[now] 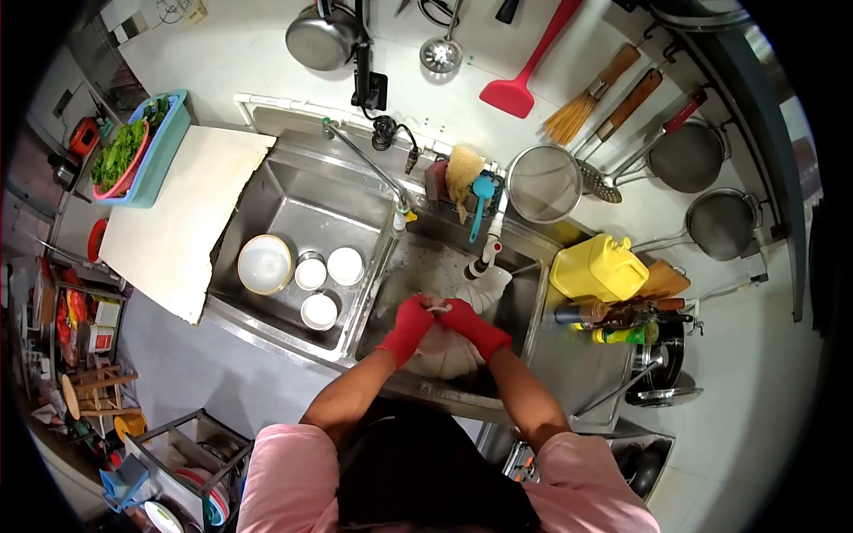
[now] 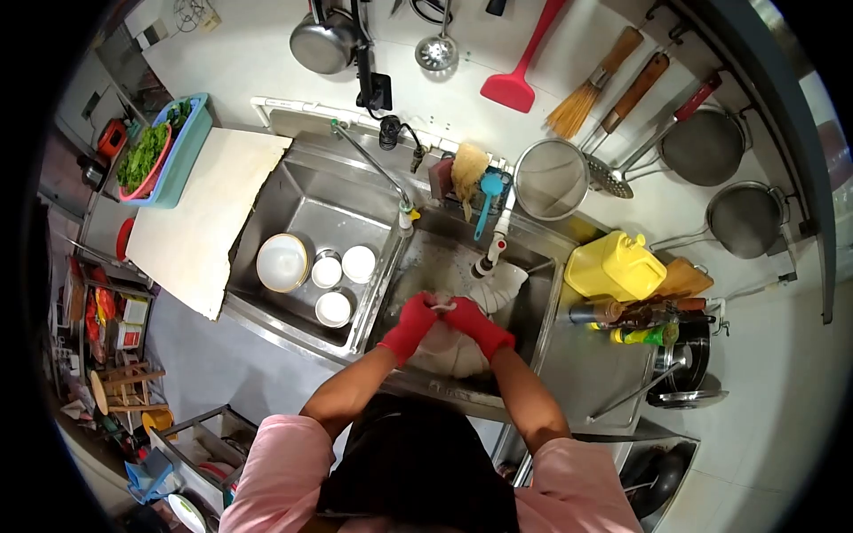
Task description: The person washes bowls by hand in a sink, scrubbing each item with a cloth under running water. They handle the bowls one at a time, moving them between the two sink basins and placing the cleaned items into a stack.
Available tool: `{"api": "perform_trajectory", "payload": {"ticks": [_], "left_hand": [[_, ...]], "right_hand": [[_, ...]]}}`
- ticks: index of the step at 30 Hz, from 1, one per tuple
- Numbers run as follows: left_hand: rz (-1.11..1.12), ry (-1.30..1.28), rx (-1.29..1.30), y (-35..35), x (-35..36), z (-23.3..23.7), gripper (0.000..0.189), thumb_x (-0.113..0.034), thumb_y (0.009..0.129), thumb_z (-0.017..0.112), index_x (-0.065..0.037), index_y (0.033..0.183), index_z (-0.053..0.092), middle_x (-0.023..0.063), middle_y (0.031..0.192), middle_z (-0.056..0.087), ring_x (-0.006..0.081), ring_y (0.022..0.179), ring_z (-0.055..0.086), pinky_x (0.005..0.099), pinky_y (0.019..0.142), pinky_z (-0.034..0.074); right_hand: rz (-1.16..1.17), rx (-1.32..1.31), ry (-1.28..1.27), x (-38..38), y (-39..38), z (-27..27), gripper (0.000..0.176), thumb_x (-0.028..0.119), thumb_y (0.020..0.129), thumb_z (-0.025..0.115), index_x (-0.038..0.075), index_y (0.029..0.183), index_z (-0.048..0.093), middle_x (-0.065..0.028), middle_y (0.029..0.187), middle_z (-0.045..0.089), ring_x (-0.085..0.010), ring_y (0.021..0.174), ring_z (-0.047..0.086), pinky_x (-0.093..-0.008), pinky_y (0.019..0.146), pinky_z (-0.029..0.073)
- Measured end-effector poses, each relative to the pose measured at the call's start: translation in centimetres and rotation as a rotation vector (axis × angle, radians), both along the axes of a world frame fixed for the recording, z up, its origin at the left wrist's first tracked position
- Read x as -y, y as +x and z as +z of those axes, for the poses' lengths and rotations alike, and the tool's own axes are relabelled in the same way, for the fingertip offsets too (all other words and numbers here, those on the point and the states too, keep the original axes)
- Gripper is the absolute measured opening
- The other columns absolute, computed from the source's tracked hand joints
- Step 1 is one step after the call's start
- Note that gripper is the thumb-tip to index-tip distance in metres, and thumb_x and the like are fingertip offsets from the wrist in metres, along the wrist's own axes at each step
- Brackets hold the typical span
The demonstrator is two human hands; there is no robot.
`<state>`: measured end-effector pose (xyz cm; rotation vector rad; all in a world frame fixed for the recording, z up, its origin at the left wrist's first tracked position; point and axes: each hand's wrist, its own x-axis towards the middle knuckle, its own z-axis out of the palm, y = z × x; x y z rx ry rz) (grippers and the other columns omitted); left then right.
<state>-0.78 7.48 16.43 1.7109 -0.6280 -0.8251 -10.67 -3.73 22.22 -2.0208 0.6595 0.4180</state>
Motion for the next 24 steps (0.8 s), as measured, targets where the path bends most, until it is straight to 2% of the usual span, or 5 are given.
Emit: {"api": "perform_trajectory", "payload": {"ticks": [7, 14, 18, 21, 24], "left_hand": [[0.938, -0.303, -0.544, -4.7, 0.2, -3.7, 0.034, 0.005, 0.069, 0.049, -0.001, 0.098, 0.064, 0.0139, 0.087, 0.066, 0.0243, 0.081, 0.063, 0.0340, 0.071, 0.050], [-0.119, -0.060, -0.644, 2.4, 0.6, 4.3, 0.037, 0.001, 0.073, 0.044, 0.002, 0.106, 0.060, 0.0138, 0.096, 0.064, 0.0271, 0.088, 0.062, 0.0375, 0.079, 0.051], [0.719, -0.389, -0.293, -4.8, 2.5, 1.9, 0.043, 0.006, 0.070, 0.035, -0.002, 0.102, 0.063, 0.0125, 0.093, 0.064, 0.0254, 0.088, 0.061, 0.0360, 0.080, 0.050], [-0.053, -0.098, -0.613, 0.8, 0.8, 5.4, 0.047, 0.008, 0.067, 0.035, -0.001, 0.105, 0.061, 0.0113, 0.096, 0.063, 0.0240, 0.094, 0.060, 0.0352, 0.086, 0.048], [0.127, -0.161, -0.701, 0.2, 0.2, 10.2, 0.048, 0.008, 0.066, 0.036, -0.002, 0.106, 0.061, 0.0108, 0.097, 0.063, 0.0238, 0.096, 0.059, 0.0353, 0.088, 0.047]], "right_hand": [[-0.957, 0.542, 0.597, -5.6, -4.3, -4.4, 0.047, 0.003, 0.070, 0.059, 0.003, 0.117, 0.057, -0.0053, 0.082, 0.061, -0.0134, 0.070, 0.055, -0.0272, 0.061, 0.047], [-0.850, 0.488, 1.047, -4.2, -7.7, -6.5, 0.028, 0.016, 0.079, 0.060, 0.003, 0.104, 0.061, -0.0086, 0.095, 0.062, -0.0185, 0.087, 0.059, -0.0325, 0.074, 0.048], [-0.910, 0.667, 1.089, -5.9, -7.5, -7.7, 0.030, 0.021, 0.080, 0.058, 0.001, 0.102, 0.060, -0.0084, 0.092, 0.062, -0.0210, 0.083, 0.060, -0.0337, 0.075, 0.050], [-0.966, 0.545, 1.006, -5.6, -9.1, -11.2, 0.031, 0.022, 0.080, 0.059, -0.001, 0.100, 0.060, -0.0091, 0.089, 0.062, -0.0224, 0.079, 0.061, -0.0355, 0.075, 0.051], [-1.049, 0.527, 0.808, -6.9, -8.4, -15.0, 0.029, 0.018, 0.080, 0.059, 0.000, 0.103, 0.059, -0.0106, 0.093, 0.063, -0.0255, 0.083, 0.063, -0.0377, 0.075, 0.053]]}}
